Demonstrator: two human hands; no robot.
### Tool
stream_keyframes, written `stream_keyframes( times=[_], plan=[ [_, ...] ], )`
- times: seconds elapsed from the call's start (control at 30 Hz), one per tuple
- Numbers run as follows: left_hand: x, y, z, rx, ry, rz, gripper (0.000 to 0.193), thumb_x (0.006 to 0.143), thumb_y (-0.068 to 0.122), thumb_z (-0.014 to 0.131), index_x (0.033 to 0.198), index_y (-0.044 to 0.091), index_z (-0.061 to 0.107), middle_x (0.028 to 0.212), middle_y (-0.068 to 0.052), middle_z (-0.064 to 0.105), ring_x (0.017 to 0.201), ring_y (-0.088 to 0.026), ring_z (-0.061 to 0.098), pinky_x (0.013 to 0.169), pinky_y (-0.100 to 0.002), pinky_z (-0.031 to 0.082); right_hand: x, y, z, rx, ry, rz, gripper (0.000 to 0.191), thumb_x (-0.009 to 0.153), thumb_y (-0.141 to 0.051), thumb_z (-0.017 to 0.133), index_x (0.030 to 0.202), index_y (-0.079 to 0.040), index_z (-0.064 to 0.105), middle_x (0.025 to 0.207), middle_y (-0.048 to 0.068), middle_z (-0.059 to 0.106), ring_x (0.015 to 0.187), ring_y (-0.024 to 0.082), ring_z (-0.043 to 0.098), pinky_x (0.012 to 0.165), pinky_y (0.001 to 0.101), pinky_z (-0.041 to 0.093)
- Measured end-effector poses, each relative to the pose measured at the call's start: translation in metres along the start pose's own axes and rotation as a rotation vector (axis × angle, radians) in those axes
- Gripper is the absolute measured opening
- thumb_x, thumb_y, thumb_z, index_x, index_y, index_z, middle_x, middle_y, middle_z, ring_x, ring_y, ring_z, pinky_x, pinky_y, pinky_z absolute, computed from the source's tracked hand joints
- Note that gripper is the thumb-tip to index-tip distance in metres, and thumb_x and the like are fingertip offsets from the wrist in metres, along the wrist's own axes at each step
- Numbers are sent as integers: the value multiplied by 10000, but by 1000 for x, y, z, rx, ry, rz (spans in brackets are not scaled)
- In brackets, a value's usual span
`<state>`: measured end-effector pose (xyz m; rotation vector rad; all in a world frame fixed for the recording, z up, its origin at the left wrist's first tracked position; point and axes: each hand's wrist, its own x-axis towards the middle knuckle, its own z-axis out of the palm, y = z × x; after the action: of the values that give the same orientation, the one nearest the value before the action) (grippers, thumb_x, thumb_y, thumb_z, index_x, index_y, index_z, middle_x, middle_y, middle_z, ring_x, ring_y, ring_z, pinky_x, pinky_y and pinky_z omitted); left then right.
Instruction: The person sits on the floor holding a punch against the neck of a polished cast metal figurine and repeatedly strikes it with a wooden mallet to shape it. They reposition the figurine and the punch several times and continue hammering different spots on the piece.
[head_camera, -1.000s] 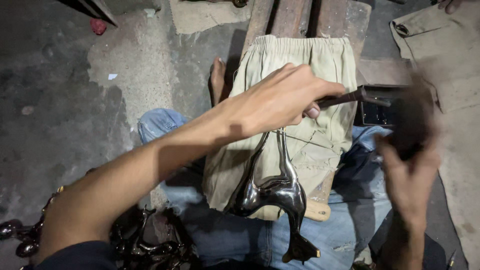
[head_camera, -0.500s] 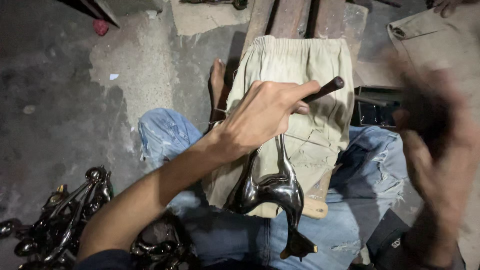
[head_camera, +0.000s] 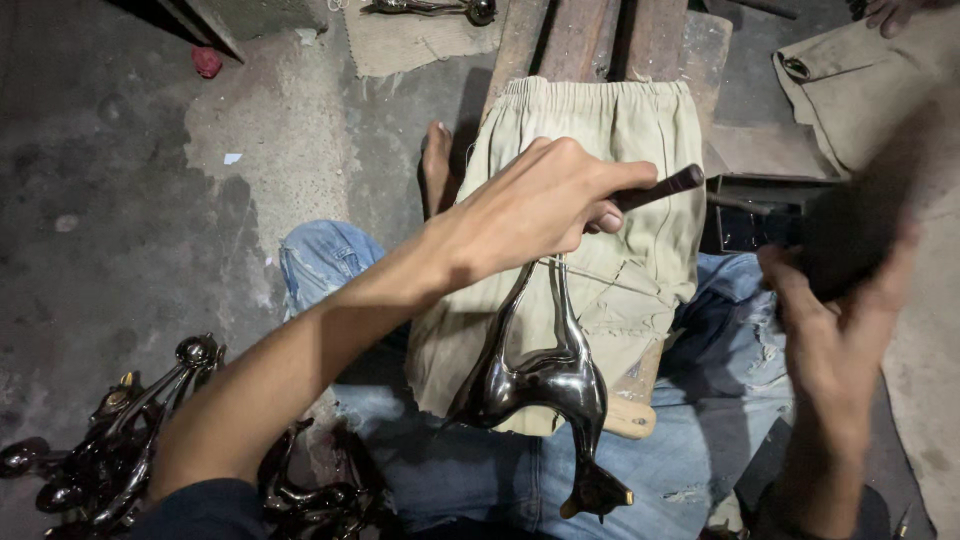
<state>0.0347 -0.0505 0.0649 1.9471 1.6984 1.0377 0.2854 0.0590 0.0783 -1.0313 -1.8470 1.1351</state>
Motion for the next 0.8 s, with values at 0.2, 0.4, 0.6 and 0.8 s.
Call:
stream_keyframes(
  times=[0.2, 0.4, 0.6, 0.8],
  plan=[
    [13, 5, -9, 73, -155, -33, 454, 837, -30, 723, 1281, 44, 665, 706, -131, 731, 507, -187, 683, 441, -356, 461, -14, 39, -7, -153, -59, -114, 692, 949, 10, 722, 1566, -100, 429, 1043, 105, 660, 919, 175, 642, 842, 325, 540],
    [22, 3, -9, 40, -263, -44, 507, 790, -69, 707, 1276, 72, 666, 703, -61, 739, 484, -92, 658, 351, -295, 429, -27, 51, -4, -251, -72, -253, 671, 874, 109, 637, 1505, -31, 455, 1286, 173, 615, 1025, 199, 616, 862, 342, 531],
    [32, -8, -8, -19, -282, -54, 440, 849, 0, 719, 1280, 65, 662, 783, -67, 757, 500, -103, 663, 344, -289, 425, -38, 64, 0, -228, -215, -211, 603, 811, 95, 637, 1394, 71, 485, 1153, 144, 637, 989, 138, 612, 858, 266, 497],
    [30, -17, -19, -62, -220, -54, 480, 830, 122, 776, 1293, 64, 664, 792, -90, 773, 597, -154, 702, 486, -372, 486, -31, 71, -5, -179, -22, -105, 468, 971, 15, 778, 1375, 48, 544, 996, 66, 540, 826, 105, 522, 707, 227, 454]
  ],
)
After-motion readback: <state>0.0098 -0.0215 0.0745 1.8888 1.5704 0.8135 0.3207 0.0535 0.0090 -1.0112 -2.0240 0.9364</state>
